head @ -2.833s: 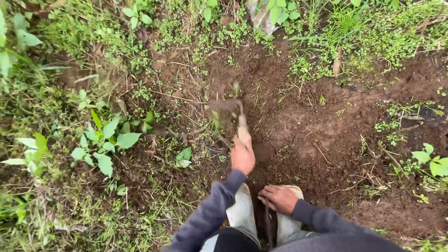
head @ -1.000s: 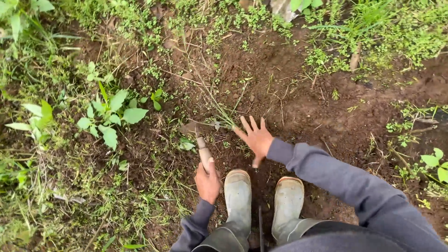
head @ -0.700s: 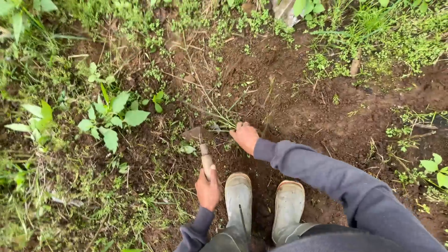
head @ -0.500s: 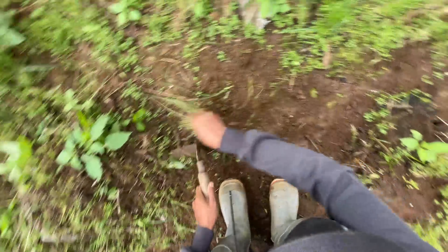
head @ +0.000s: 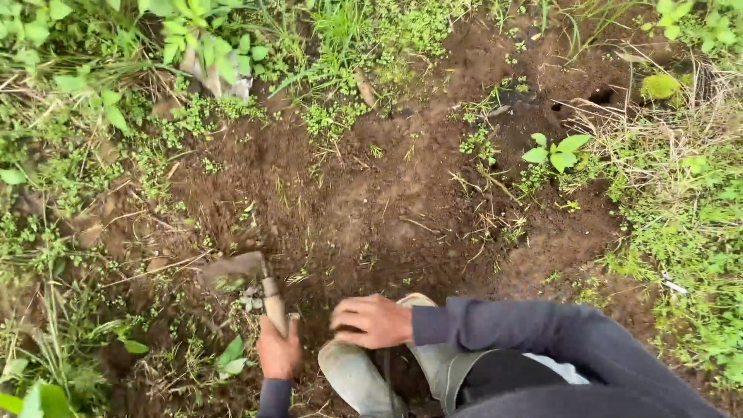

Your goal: The person uses a hoe to break up and loosen the soil in a garden area. They repeatedly strike the ground with the tool and use their hands to clear away weeds and debris from the tilled patch.

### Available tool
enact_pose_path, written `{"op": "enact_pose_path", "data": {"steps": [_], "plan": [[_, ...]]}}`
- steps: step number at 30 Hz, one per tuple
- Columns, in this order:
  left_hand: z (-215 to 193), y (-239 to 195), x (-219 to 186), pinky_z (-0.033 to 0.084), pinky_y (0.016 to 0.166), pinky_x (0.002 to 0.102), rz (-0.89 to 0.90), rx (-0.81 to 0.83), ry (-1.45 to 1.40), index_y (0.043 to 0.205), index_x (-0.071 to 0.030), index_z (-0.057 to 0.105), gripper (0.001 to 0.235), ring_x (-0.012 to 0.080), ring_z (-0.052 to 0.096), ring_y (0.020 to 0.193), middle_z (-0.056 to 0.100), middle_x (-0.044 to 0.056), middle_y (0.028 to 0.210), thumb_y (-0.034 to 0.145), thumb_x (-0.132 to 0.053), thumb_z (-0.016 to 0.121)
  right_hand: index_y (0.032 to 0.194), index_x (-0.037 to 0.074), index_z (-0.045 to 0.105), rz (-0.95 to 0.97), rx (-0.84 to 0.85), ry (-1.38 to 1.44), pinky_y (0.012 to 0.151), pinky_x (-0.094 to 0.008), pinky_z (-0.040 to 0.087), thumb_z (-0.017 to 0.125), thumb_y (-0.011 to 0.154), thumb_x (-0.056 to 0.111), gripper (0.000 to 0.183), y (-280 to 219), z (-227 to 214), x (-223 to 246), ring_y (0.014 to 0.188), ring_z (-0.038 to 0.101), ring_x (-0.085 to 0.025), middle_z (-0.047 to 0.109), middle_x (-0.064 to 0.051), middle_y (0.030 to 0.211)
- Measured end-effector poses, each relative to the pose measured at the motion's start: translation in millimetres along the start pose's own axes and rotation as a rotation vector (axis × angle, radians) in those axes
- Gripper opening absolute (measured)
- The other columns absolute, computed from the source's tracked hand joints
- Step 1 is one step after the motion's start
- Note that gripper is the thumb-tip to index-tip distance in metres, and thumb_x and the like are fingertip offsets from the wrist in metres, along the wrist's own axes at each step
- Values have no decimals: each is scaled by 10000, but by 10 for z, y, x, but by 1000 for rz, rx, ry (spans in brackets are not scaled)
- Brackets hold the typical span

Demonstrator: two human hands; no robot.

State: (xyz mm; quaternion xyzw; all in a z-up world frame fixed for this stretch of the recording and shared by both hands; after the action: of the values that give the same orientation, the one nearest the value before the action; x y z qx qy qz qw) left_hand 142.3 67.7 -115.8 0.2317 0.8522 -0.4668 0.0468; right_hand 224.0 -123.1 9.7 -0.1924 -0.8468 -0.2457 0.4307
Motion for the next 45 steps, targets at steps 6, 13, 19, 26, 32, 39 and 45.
{"op": "enact_pose_path", "data": {"steps": [6,13,19,26,32,39,45], "plan": [[281,98,-245,651,768,445,47,98,-69,1173,-73,480,289,295,702,840,699,194,1012,939,-79,649,964,39,709,153,99,-22,546,-373,576,617,1063,278,275,-764,323,-461,642,628,-218,675,-87,875],[362,-138,-984,685,746,546,367,195,126,1250,-100,460,402,379,773,837,727,218,1075,958,-330,614,1232,87,621,76,443,-234,487,-452,534,556,1036,273,278,-911,840,-554,743,684,-316,665,-127,990],[827,-690,-2100,599,491,420,891,245,433,1379,-146,476,488,230,668,535,697,71,792,1006,-450,550,1206,110,585,14,449,-318,573,-441,529,542,1049,338,280,-1098,909,-598,742,692,-325,639,-117,1051],[1998,-832,-2535,506,481,527,1262,251,730,1462,-81,446,597,377,692,586,726,148,758,960,-359,609,1119,24,630,58,394,-55,1035,-557,445,391,1102,249,328,-1046,790,-627,1121,634,-415,682,-219,1237],[1522,-684,-2755,508,515,549,1285,73,539,1347,-160,489,490,409,675,636,662,124,859,1002,-496,578,1043,80,568,-21,334,-239,618,-448,477,565,1063,235,156,-924,676,-505,740,592,-304,585,-116,902],[-141,542,-1371,607,507,382,525,75,634,1233,-194,461,291,195,653,570,670,9,801,1008,-351,557,944,52,589,-19,340,-181,535,-464,483,592,1091,239,238,-831,577,-472,674,599,-338,581,-137,804],[-322,898,-2030,626,453,323,519,-41,607,1186,-142,548,436,163,642,468,653,44,668,1031,-547,505,859,88,604,-110,326,-244,482,-410,510,610,1038,269,255,-1046,839,-559,615,601,-254,602,-66,761]]}}
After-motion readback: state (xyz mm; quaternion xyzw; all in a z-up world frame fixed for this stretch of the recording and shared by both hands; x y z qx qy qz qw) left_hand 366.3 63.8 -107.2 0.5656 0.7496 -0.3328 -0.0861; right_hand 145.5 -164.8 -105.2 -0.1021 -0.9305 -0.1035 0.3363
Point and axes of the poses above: each hand's wrist, its own y-axis towards the middle knuckle, its own z-axis out of the palm, x = y × z, the point moved 10 cm from there along y, towards the middle knuckle
